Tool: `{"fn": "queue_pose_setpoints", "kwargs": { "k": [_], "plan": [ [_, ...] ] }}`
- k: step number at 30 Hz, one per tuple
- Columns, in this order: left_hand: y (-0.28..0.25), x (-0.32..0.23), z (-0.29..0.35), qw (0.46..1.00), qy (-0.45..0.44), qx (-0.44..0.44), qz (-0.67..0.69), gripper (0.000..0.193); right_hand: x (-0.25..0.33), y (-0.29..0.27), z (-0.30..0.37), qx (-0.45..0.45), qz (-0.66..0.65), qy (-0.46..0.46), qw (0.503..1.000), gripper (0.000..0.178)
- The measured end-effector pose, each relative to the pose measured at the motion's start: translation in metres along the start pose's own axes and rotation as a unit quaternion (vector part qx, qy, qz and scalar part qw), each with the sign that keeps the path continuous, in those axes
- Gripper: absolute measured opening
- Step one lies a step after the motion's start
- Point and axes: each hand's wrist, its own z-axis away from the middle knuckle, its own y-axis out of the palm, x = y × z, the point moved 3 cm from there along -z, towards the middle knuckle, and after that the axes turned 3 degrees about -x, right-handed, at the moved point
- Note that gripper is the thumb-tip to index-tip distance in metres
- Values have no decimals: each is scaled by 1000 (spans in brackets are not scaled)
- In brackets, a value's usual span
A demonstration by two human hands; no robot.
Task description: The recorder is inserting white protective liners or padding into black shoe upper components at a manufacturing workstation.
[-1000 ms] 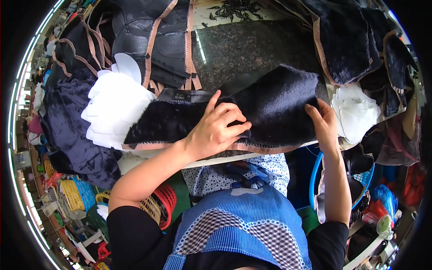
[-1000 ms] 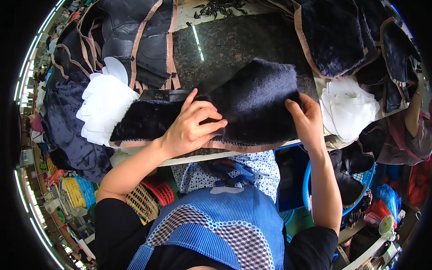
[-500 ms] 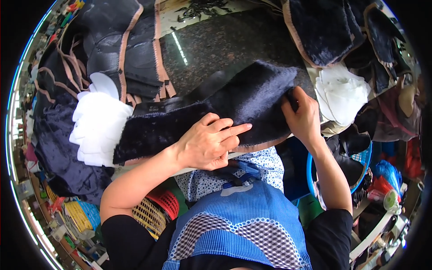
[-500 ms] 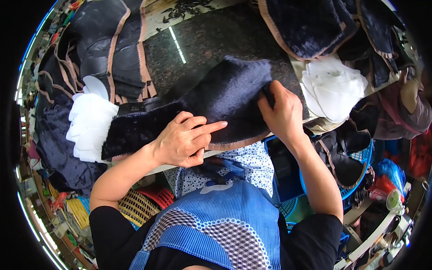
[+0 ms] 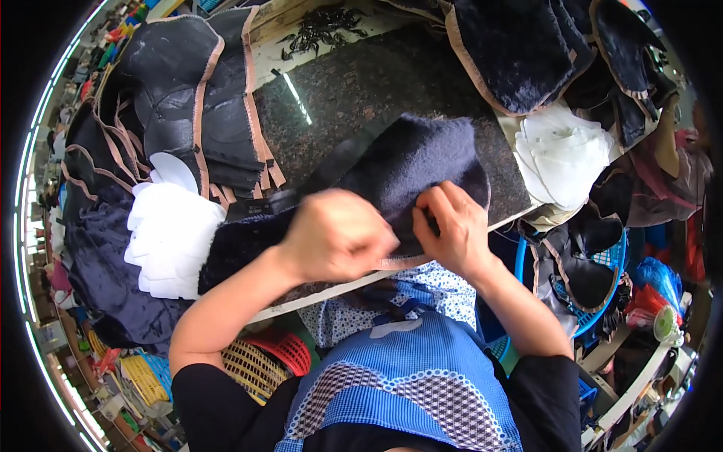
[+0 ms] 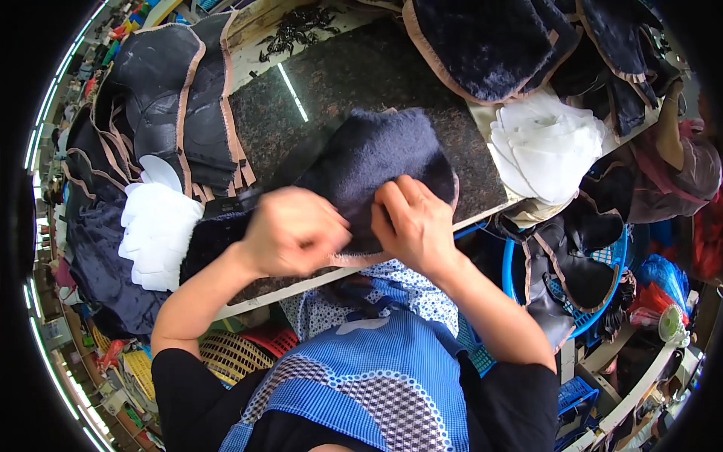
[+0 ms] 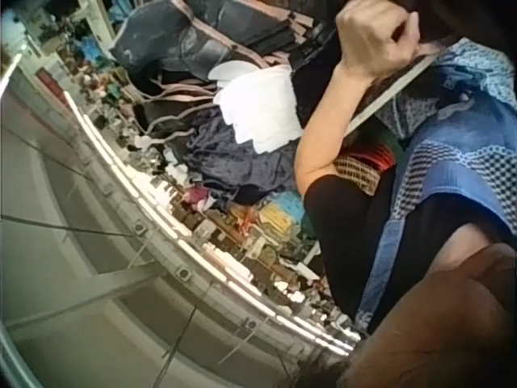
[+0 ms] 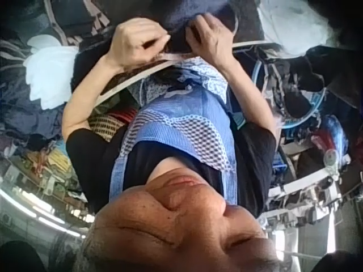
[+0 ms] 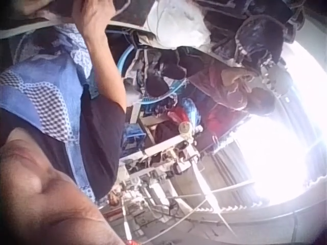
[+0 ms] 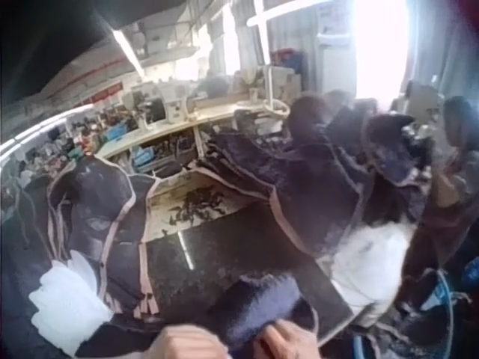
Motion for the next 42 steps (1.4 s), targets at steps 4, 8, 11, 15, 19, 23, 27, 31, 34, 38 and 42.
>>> {"fn": "queue_pose_setpoints", "kwargs": {
  "k": [4,8,11,15,19,23,27,31,34,38,42],
  "plan": [
    [-55,52,-19,937,-291,-157,-108,42,5,4,-1,16,38,-14,999,18],
    [-38,86,-36,856,-457,6,241,50,8,4,-5,38,54,-24,998,17],
    [-32,69,-43,842,-428,4,330,33,7,4,-5,41,58,-18,997,20],
    [-37,32,-8,962,-222,-157,29,27,3,1,-5,56,67,55,995,45],
    [-7,-13,21,966,-131,-223,-10,29,-6,12,-7,41,71,49,995,33],
    [10,-26,22,978,-23,-161,-128,41,-14,9,-1,32,11,78,996,28],
    [21,-35,12,969,-17,-140,-201,27,-21,9,-2,48,-48,156,985,38],
    [28,-33,1,957,-10,-165,-237,16,-23,11,-11,37,-57,166,984,43],
    [31,-27,0,952,18,-189,-239,16,-16,3,-37,102,42,181,977,50],
    [9,-18,-5,950,-5,-227,-212,30,-28,7,-46,90,-71,290,950,42],
    [-34,-16,-28,949,-97,-282,-100,21,-6,-30,-60,-131,-47,60,989,75]
  ]
}}
